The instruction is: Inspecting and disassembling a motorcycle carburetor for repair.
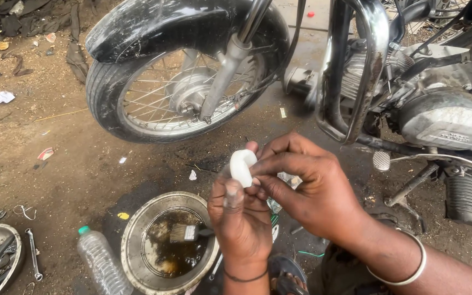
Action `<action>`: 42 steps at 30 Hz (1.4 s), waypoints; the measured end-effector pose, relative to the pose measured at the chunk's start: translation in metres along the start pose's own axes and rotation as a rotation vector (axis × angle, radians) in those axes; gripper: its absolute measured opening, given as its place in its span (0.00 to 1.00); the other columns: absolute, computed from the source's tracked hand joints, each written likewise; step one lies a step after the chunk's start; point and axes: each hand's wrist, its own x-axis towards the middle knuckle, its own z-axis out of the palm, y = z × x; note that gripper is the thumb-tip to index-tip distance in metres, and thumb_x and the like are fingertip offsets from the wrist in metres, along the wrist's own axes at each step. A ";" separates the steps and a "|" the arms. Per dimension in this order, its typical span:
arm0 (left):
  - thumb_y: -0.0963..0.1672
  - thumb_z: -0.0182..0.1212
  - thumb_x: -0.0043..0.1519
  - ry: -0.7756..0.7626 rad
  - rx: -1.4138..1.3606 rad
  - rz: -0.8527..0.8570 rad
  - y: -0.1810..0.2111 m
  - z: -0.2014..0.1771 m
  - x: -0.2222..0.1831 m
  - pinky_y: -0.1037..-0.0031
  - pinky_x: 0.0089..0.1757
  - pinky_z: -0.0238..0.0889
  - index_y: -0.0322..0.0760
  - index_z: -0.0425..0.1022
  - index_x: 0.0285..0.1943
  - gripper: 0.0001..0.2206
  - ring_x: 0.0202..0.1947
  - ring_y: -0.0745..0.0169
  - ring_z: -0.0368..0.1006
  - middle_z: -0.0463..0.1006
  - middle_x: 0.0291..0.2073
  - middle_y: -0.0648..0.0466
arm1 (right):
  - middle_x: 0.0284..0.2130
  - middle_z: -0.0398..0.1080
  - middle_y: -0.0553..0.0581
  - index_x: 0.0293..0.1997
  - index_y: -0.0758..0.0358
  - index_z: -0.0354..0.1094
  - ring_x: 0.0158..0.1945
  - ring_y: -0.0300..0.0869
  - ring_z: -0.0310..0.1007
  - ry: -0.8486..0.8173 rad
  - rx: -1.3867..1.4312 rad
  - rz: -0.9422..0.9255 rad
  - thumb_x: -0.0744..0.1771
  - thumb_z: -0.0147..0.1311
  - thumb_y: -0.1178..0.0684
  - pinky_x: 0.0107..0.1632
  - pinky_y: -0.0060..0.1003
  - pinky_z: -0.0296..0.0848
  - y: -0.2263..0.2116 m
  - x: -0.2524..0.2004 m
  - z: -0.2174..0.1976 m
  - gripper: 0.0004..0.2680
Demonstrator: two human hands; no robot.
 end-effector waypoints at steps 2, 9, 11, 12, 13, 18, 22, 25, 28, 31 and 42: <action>0.44 0.65 0.64 -0.025 -0.031 -0.005 0.003 0.004 0.001 0.74 0.45 0.71 0.26 0.65 0.66 0.23 0.45 0.63 0.74 0.72 0.64 0.33 | 0.42 0.73 0.54 0.41 0.62 0.79 0.47 0.40 0.79 -0.006 0.007 -0.013 0.61 0.64 0.65 0.48 0.32 0.81 -0.002 0.001 -0.001 0.08; 0.43 0.64 0.64 -0.065 -0.203 -0.071 0.002 0.010 0.001 0.71 0.57 0.69 0.30 0.55 0.74 0.30 0.60 0.53 0.72 0.67 0.65 0.31 | 0.42 0.70 0.54 0.40 0.63 0.78 0.45 0.38 0.79 0.032 0.000 -0.059 0.61 0.66 0.65 0.45 0.31 0.84 -0.002 -0.002 -0.002 0.07; 0.43 0.64 0.64 -0.072 -0.209 -0.073 0.000 0.010 0.001 0.70 0.58 0.69 0.29 0.55 0.74 0.30 0.60 0.52 0.72 0.67 0.66 0.30 | 0.42 0.70 0.55 0.39 0.63 0.78 0.44 0.39 0.79 0.029 -0.013 -0.072 0.61 0.66 0.65 0.45 0.31 0.82 -0.003 -0.001 -0.005 0.07; 0.43 0.64 0.65 -0.077 -0.215 -0.074 -0.001 0.010 0.000 0.69 0.58 0.69 0.28 0.55 0.73 0.30 0.60 0.51 0.72 0.67 0.66 0.30 | 0.42 0.70 0.55 0.39 0.63 0.79 0.44 0.39 0.79 0.025 -0.024 -0.084 0.61 0.67 0.65 0.45 0.31 0.80 -0.003 -0.001 -0.006 0.07; 0.43 0.64 0.65 -0.080 -0.212 -0.072 -0.001 0.009 0.000 0.69 0.58 0.69 0.28 0.55 0.73 0.30 0.60 0.51 0.72 0.67 0.66 0.30 | 0.42 0.70 0.55 0.39 0.63 0.79 0.44 0.39 0.79 0.026 -0.022 -0.087 0.61 0.67 0.65 0.45 0.31 0.80 -0.004 -0.001 -0.007 0.07; 0.42 0.64 0.65 -0.114 -0.237 -0.128 -0.001 0.007 -0.001 0.69 0.57 0.71 0.26 0.56 0.71 0.28 0.58 0.52 0.73 0.67 0.65 0.32 | 0.41 0.69 0.56 0.39 0.63 0.78 0.42 0.42 0.79 0.011 -0.175 -0.193 0.60 0.67 0.64 0.41 0.33 0.81 -0.010 0.000 -0.017 0.08; 0.42 0.65 0.66 -0.112 -0.236 -0.146 -0.004 0.006 -0.001 0.71 0.55 0.71 0.25 0.57 0.73 0.28 0.52 0.57 0.74 0.69 0.65 0.31 | 0.40 0.68 0.57 0.39 0.63 0.78 0.42 0.44 0.77 -0.004 -0.215 -0.235 0.59 0.67 0.63 0.40 0.34 0.80 -0.010 0.000 -0.021 0.08; 0.42 0.65 0.65 -0.090 -0.189 -0.140 -0.006 0.010 -0.001 0.71 0.53 0.72 0.25 0.57 0.71 0.28 0.49 0.60 0.75 0.69 0.63 0.33 | 0.41 0.69 0.56 0.39 0.64 0.77 0.43 0.42 0.78 0.007 -0.194 -0.215 0.60 0.67 0.64 0.41 0.33 0.80 -0.006 -0.001 -0.022 0.08; 0.42 0.66 0.65 -0.103 -0.209 -0.171 -0.007 0.014 -0.001 0.72 0.54 0.72 0.20 0.57 0.73 0.30 0.49 0.62 0.74 0.70 0.61 0.36 | 0.41 0.69 0.55 0.40 0.64 0.78 0.41 0.39 0.79 -0.017 -0.118 -0.128 0.61 0.67 0.64 0.41 0.31 0.82 -0.001 -0.002 -0.022 0.07; 0.43 0.66 0.63 -0.010 -0.163 -0.170 -0.005 0.014 0.002 0.73 0.52 0.72 0.20 0.58 0.72 0.31 0.48 0.62 0.75 0.70 0.59 0.38 | 0.41 0.69 0.55 0.40 0.65 0.78 0.42 0.39 0.79 -0.025 -0.088 -0.123 0.61 0.67 0.65 0.42 0.30 0.82 0.001 0.002 -0.022 0.07; 0.41 0.69 0.60 -0.149 0.386 -0.013 0.017 0.005 0.020 0.61 0.56 0.75 0.19 0.64 0.68 0.28 0.58 0.46 0.78 0.77 0.58 0.31 | 0.45 0.73 0.57 0.48 0.69 0.74 0.47 0.43 0.77 0.065 0.227 0.211 0.65 0.57 0.68 0.49 0.36 0.79 0.029 -0.003 -0.029 0.09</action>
